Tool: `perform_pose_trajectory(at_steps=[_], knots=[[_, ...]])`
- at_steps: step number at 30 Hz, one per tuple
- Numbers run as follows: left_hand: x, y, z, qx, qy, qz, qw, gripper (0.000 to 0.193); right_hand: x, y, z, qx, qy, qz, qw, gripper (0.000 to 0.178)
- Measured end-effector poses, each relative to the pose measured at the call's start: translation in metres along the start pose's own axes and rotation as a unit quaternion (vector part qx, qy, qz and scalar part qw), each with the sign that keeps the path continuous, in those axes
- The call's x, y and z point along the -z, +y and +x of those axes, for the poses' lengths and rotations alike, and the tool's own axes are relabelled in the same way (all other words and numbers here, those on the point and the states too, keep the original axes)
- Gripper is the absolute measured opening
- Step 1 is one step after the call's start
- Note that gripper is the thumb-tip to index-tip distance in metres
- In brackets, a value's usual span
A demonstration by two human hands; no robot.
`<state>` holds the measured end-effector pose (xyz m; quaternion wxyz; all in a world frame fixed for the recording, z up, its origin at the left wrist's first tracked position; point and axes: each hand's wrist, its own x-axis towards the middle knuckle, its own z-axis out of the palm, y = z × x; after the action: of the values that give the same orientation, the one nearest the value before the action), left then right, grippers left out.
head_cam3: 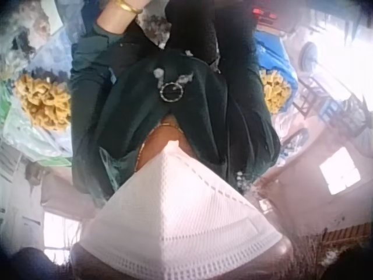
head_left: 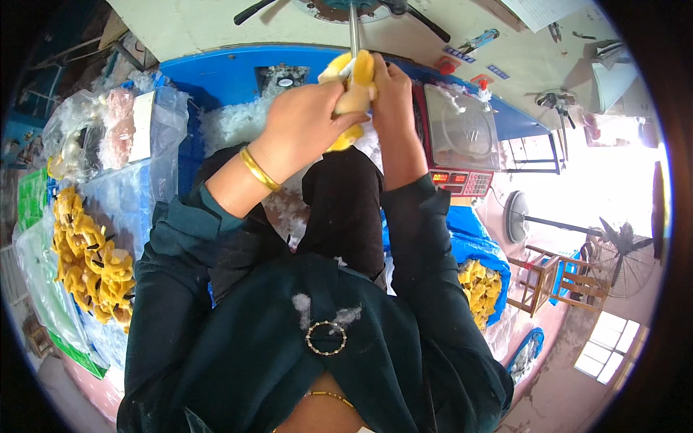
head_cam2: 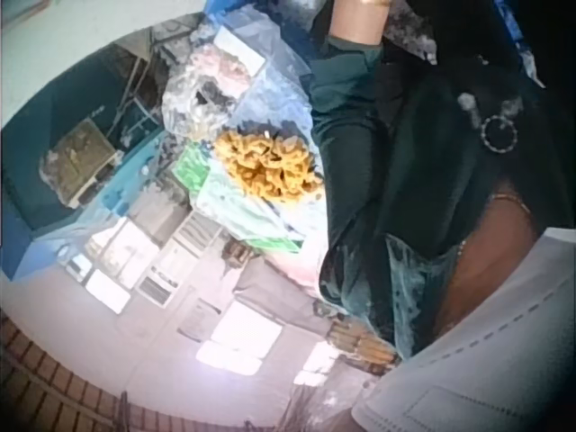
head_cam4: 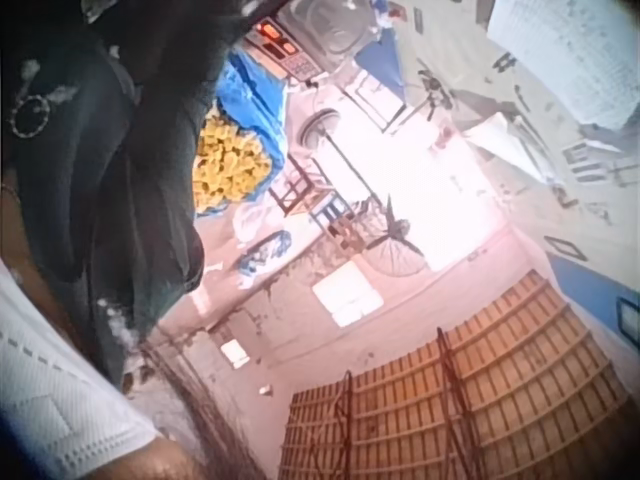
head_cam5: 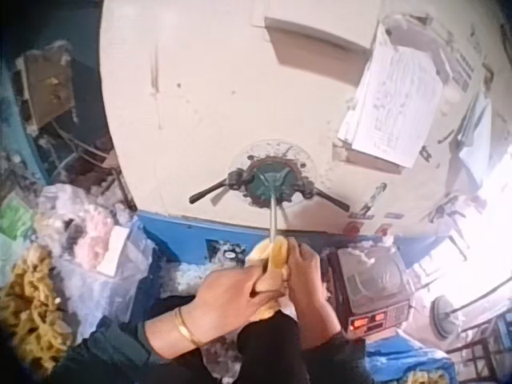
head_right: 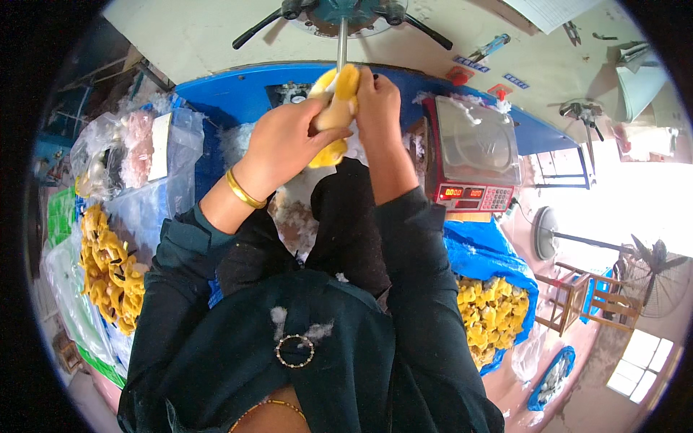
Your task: The person repeatedly picks up yellow plush toys, opens them, and stuffs white cotton-like material into them using a rotating spindle. The stuffed toys are then placed on a digital scale before the next one is processed.
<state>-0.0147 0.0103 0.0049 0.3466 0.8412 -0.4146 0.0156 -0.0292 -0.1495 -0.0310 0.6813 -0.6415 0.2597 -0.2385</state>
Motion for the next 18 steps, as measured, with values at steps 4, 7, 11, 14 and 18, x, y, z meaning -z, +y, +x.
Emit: perform_pose_trajectory(at_steps=[4,7,11,14,18], knots=[[-0.004,-0.014,-0.013,-0.031,0.025,0.013,0.999,0.036,-0.002,0.016,-0.028,0.072,0.046,-0.021,0.996,0.037],[-0.003,-0.019,-0.018,-0.025,0.001,0.041,0.999,0.035,-0.01,0.015,-0.045,0.085,0.072,0.009,0.994,0.036],[-0.001,-0.016,-0.027,-0.023,-0.005,0.055,0.998,0.034,-0.01,0.021,-0.061,0.081,0.066,0.062,0.993,0.034],[-0.001,-0.007,-0.034,-0.008,-0.011,0.045,0.999,0.033,-0.005,0.015,-0.084,0.107,0.046,-0.032,0.993,0.037],[0.0,0.001,-0.051,-0.035,0.031,-0.018,0.999,0.038,0.0,0.005,-0.111,0.088,-0.027,-0.053,0.994,0.033]])
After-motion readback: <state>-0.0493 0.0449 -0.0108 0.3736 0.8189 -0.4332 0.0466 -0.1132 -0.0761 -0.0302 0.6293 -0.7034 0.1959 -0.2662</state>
